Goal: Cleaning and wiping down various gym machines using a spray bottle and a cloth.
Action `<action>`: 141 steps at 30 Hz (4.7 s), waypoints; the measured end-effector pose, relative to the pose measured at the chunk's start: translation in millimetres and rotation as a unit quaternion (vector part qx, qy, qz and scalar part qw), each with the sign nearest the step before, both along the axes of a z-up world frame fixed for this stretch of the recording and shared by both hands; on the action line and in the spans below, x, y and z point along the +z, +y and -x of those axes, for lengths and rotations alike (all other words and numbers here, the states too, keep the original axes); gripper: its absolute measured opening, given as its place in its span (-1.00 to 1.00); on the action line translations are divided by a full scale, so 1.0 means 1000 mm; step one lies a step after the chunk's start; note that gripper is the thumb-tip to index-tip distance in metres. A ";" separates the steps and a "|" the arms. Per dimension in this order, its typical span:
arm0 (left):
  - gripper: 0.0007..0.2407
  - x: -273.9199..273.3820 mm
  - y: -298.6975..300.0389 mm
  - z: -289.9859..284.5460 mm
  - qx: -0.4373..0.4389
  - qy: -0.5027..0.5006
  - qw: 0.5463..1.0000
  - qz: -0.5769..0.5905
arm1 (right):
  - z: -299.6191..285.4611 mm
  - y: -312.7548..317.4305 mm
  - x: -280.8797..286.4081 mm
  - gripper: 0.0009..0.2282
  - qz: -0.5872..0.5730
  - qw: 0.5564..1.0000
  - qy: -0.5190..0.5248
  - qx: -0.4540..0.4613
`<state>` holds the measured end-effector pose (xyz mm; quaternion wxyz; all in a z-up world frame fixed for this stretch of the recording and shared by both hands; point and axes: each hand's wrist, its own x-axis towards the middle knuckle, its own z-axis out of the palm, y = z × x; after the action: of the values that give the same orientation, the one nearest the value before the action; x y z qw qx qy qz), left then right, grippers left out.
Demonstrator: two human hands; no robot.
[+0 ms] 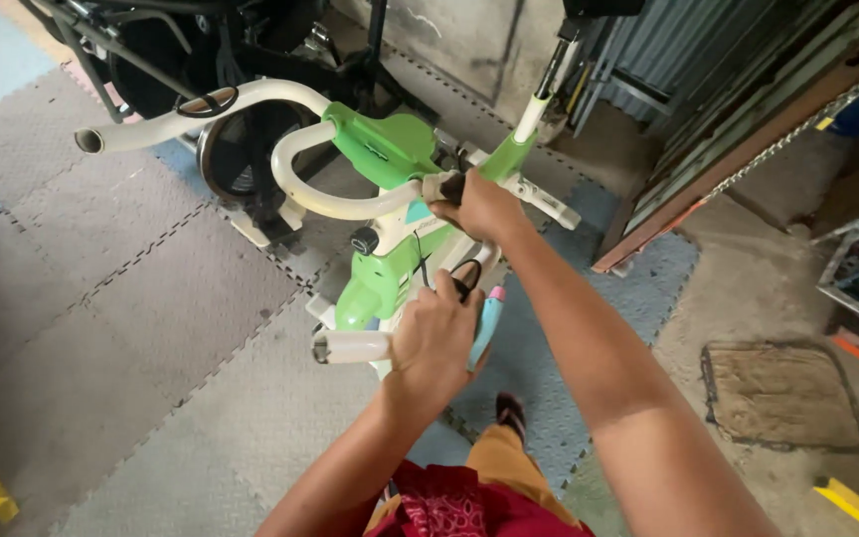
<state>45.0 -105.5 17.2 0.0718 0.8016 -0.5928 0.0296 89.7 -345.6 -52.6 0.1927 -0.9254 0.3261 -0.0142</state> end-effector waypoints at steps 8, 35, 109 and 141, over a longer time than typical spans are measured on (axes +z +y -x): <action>-0.50 0.012 -0.008 0.010 0.041 0.048 0.998 0.001 | -0.002 -0.044 -0.026 -0.62 -0.395 0.907 -0.094 0.108; -0.60 -0.046 -0.120 0.068 0.263 -0.057 0.951 0.151 | 0.059 -0.063 -0.090 -0.77 -0.843 0.507 -0.127 0.129; -0.47 -0.071 -0.253 0.061 0.516 -0.119 0.847 0.034 | -0.059 -0.202 -0.107 -0.49 -0.135 0.706 -0.328 0.612; -0.66 -0.302 -0.303 0.030 0.694 0.242 0.660 0.154 | -0.022 -0.261 -0.261 -0.48 -0.811 0.502 0.296 0.057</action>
<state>14.7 -408.8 -285.0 0.2940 0.9367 0.1871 -0.0334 111.7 -606.9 -313.9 0.7510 -0.3308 0.1793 0.5426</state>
